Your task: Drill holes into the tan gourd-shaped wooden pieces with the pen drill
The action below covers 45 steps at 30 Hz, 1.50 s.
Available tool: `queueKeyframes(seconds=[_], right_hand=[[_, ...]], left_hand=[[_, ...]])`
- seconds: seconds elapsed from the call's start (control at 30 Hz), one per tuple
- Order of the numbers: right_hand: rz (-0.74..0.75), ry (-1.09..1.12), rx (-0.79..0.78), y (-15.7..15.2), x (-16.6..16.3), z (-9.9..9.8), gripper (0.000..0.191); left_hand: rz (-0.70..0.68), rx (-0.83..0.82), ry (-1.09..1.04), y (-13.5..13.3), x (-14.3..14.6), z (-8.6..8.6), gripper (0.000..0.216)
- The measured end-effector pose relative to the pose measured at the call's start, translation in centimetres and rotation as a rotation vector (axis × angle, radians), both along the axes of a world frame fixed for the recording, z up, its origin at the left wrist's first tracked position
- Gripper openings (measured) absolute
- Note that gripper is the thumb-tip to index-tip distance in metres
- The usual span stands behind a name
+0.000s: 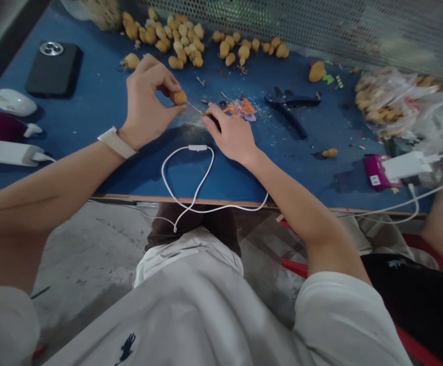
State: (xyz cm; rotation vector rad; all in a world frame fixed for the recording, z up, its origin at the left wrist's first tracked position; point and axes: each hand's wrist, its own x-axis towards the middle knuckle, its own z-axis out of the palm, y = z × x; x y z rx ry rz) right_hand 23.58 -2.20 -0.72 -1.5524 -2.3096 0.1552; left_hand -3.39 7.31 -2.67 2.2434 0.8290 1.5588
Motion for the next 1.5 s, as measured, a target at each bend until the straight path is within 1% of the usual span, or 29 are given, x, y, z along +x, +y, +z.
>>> queueKeyframes(seconds=[0.17,0.33,0.5,0.6,0.73,0.8,0.87,0.97,1.03,1.13,1.2,1.27,1.4,1.5], right_hand=[[-0.007,0.012,-0.012,0.0,0.0,0.0,0.073],[0.003,0.006,0.004,0.1,0.1,-0.1,0.075],[0.000,0.000,-0.004,0.0,0.1,0.0,0.072],[0.003,0.010,0.003,0.1,0.1,-0.2,0.072],[0.024,0.045,0.034,0.5,0.3,-0.8,0.076],[0.033,0.055,0.034,0.6,0.4,-1.0,0.076],[0.037,0.058,0.026,0.6,0.5,-1.1,0.076],[0.038,0.059,0.019,0.6,0.6,-1.1,0.074],[0.035,0.062,0.025,0.6,0.5,-1.0,0.074],[0.037,0.066,0.028,0.5,0.5,-1.0,0.072],[0.031,0.063,0.026,0.5,0.4,-0.9,0.070],[0.022,0.055,0.020,0.5,0.4,-0.9,0.068],[0.022,0.046,0.028,0.6,0.4,-0.9,0.071],[0.032,0.057,0.038,0.6,0.4,-1.0,0.072]], left_hand=[[-0.012,-0.012,0.016,0.3,0.0,-0.2,0.046],[-0.048,0.043,-0.013,1.5,0.1,-1.1,0.056],[-0.071,0.083,-0.005,2.4,0.1,-1.9,0.067],[-0.067,0.089,0.004,1.9,-0.1,-1.6,0.062],[-0.049,0.102,0.039,0.9,-0.4,-0.9,0.044],[-0.061,0.120,0.045,1.0,-0.4,-1.0,0.036],[-0.077,0.150,0.041,1.7,-0.4,-1.4,0.036],[-0.077,0.201,0.018,2.7,-0.3,-2.1,0.050],[-0.072,0.221,0.012,2.8,-0.3,-2.2,0.055],[-0.076,0.236,0.016,2.0,-0.5,-1.5,0.049],[-0.055,0.204,0.041,1.3,-0.6,-0.9,0.035],[-0.049,0.197,0.051,0.9,-0.8,-0.5,0.029],[-0.076,0.235,0.058,1.3,-0.7,-0.8,0.027],[-0.062,0.251,0.044,1.7,-0.5,-1.2,0.036]])
